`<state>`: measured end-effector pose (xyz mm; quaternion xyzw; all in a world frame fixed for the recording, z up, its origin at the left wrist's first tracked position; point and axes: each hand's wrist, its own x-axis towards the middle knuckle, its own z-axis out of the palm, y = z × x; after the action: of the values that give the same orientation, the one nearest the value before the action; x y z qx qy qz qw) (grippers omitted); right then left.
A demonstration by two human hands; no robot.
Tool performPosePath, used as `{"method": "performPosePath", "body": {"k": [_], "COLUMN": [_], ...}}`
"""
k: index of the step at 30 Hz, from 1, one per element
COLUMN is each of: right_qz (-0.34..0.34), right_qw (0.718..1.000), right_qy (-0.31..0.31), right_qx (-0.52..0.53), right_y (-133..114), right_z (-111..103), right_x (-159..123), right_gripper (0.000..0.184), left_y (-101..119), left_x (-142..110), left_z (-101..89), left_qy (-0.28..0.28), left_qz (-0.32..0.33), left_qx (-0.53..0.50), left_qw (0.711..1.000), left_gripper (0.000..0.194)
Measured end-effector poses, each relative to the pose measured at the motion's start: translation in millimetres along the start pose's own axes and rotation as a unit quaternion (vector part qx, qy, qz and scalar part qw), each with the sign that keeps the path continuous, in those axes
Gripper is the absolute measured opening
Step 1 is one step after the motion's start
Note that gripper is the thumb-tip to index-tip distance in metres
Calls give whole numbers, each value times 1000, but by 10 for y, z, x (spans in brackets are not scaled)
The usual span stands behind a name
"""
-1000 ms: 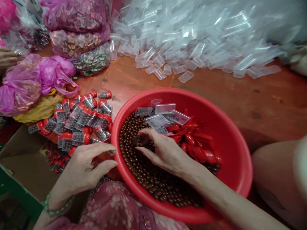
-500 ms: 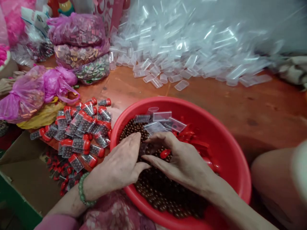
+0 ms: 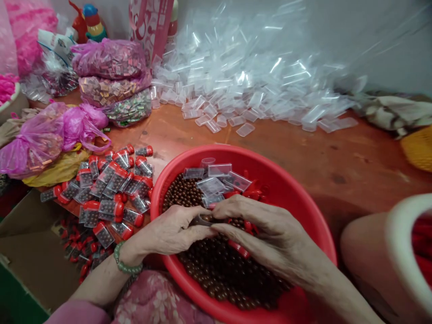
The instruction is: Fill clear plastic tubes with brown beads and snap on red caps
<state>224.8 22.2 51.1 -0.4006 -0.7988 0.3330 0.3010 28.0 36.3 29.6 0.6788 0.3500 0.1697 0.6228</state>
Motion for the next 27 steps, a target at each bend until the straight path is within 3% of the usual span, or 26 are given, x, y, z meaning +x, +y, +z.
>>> {"method": "performPosePath", "body": {"k": [7, 12, 15, 18, 21, 22, 27], "right_qz": [84, 107, 149, 199, 239, 247, 262], "right_qw": [995, 991, 980, 945, 907, 901, 908], "right_qy": [-47, -77, -116, -179, -233, -244, -238], "right_qx": [11, 8, -64, -189, -257, -261, -225], "right_y": [8, 10, 118, 296, 411, 420, 367], "right_z": [-75, -149, -135, -10, 150, 190, 218], "right_x": [6, -70, -217, -420, -560, -582, -611], "right_gripper": [17, 25, 26, 20, 3, 5, 19], "left_y": [-19, -46, -36, -5, 15, 18, 66], "left_x": [47, 92, 78, 27, -4, -5, 6], "left_z": [-23, -10, -22, -25, -1, 8, -15], "left_qy": [-16, -15, -16, -6, 4, 14, 45], "left_qz": [-29, -61, -51, -34, -30, -34, -31], "left_qx": [-18, -206, -282, -309, -283, -251, -133], "left_qw": [999, 976, 958, 950, 959, 967, 990], "left_gripper": [25, 16, 17, 18, 16, 15, 15]}}
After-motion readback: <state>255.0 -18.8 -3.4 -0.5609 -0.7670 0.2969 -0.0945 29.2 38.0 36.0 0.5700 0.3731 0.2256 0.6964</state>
